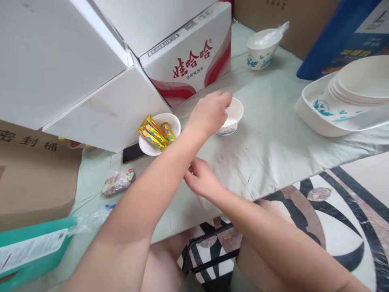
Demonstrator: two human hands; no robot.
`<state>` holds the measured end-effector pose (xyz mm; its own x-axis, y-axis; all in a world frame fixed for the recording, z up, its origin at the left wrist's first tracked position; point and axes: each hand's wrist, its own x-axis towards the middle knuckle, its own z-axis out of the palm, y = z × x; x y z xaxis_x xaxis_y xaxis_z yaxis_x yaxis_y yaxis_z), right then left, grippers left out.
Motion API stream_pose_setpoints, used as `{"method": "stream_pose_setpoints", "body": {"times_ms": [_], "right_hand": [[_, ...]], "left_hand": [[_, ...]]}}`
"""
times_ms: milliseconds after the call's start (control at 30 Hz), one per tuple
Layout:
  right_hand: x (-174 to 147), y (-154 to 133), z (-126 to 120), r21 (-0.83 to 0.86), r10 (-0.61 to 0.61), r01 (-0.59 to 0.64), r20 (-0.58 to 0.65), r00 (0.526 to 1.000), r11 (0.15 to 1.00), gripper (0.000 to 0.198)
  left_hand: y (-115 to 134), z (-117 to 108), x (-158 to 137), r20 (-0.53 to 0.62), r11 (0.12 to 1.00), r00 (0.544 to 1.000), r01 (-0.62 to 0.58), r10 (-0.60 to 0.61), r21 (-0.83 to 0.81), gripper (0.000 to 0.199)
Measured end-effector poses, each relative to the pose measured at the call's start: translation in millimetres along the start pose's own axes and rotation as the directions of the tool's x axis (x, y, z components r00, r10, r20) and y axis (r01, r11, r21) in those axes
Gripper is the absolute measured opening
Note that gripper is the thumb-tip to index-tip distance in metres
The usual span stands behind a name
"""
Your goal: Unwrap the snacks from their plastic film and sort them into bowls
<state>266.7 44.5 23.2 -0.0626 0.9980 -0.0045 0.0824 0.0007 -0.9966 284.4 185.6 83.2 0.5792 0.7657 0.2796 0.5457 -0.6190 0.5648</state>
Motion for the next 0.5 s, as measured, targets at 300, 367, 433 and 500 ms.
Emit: {"method": "stream_pose_setpoints", "body": {"times_ms": [300, 367, 433, 500], "right_hand": [[7, -11, -5, -0.009, 0.002, -0.001, 0.049, 0.999, 1.0, 0.006], [8, -11, -6, 0.025, 0.011, -0.012, 0.045, 0.999, 1.0, 0.005], [8, -11, -6, 0.05, 0.033, -0.035, 0.043, 0.999, 0.998, 0.005], [7, -9, -5, 0.062, 0.048, -0.051, 0.047, 0.998, 0.997, 0.005]], "left_hand": [[-32, 39, 68, 0.427, 0.9, 0.816, 0.435, -0.389, -0.011, 0.024], [-29, 23, 64, 0.321, 0.912, 0.878, 0.401, -0.356, -0.087, 0.022], [-22, -3, 44, 0.185, 0.951, 0.954, 0.265, -0.234, -0.161, 0.015], [-16, -34, 6, 0.048, 0.966, 0.991, 0.131, -0.123, -0.223, 0.008]]}}
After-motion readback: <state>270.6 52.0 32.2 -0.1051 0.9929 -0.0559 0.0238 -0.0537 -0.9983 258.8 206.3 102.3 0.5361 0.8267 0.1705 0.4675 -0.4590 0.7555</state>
